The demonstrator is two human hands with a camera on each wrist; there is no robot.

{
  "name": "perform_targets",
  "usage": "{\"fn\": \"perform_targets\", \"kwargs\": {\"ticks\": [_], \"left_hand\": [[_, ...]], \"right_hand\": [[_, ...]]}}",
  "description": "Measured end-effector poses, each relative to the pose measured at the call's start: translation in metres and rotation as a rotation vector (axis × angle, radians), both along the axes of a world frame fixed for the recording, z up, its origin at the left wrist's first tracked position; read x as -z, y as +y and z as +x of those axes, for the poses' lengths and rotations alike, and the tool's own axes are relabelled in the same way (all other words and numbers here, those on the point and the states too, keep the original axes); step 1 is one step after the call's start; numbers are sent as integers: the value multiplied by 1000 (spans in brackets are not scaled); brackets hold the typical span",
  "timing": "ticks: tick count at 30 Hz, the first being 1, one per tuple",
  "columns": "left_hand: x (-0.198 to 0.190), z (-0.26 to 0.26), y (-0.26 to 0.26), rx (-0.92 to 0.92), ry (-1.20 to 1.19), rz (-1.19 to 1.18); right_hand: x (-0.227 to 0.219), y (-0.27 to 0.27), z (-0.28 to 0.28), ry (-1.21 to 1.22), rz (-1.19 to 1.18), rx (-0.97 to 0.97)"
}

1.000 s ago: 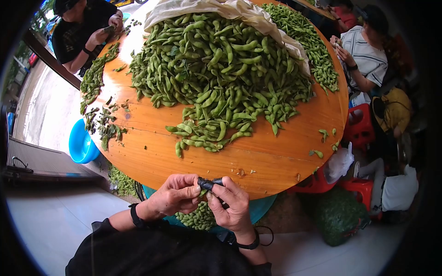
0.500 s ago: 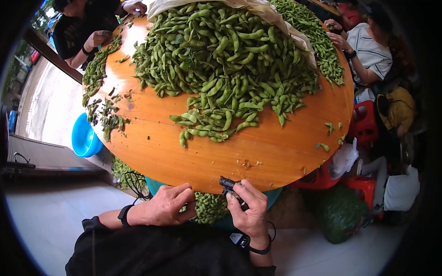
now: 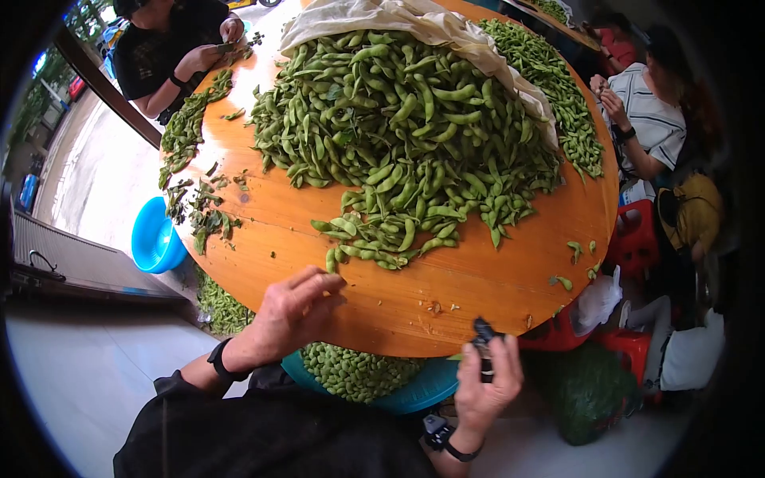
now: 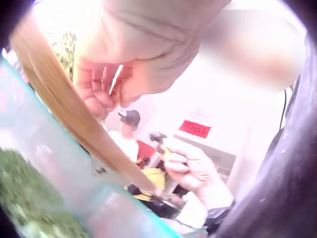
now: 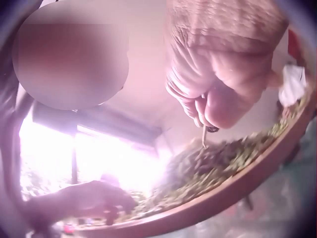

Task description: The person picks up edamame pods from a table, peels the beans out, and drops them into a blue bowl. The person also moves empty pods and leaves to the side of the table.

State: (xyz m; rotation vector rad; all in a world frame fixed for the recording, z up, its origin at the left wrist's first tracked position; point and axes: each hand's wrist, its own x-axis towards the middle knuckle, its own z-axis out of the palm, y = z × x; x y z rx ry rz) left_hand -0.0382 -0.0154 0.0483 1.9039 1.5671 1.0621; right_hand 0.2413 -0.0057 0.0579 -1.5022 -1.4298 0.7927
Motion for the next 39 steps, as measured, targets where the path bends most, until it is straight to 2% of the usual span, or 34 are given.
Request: {"fn": "perform_targets", "kwargs": {"ticks": [2,4,6,8,10,12,13,14,15,16,19,22,26,28,30,35,37,39], "left_hand": [[7,-13,13,-130,102,21],[11,-8,20,-183,170,31],[15,-4,24,-231,233,41],[18,-2,25,-302,319,7],[22,-9,23,-293,320,12],[22,-17,20,-283,324,16],[20,-21,20,-288,276,38],[17,-23,20,-291,226,59],[8,-22,19,-267,91,20],[5,-20,18,-259,92,22],[-2,-3,5,-8,-784,-505],[-11,12,2,76,-982,-714],[0,22,1,61,-990,-650],[6,28,-1,63,-927,-558],[9,30,-2,58,-768,-425],[8,33,-3,34,-839,-474],[9,33,-4,39,-861,-492],[10,33,-5,33,-898,-592]], "right_hand": [[0,7,36,-158,21,209],[4,12,69,-624,253,226],[7,11,85,-660,200,302],[7,10,93,-845,129,330],[7,9,89,-835,137,337],[9,11,77,-664,207,241],[10,11,57,-480,149,285],[5,10,41,-338,44,214],[3,12,25,-267,46,74],[3,11,6,-84,-13,-24],[-7,16,-41,86,-98,-401],[-2,16,-62,309,-234,-510],[-2,16,-64,426,-286,-566],[-2,15,-63,553,-368,-542],[-2,15,-62,531,-366,-540],[3,18,-61,478,-338,-550],[6,20,-60,550,-354,-565],[6,20,-60,547,-354,-564]]}}
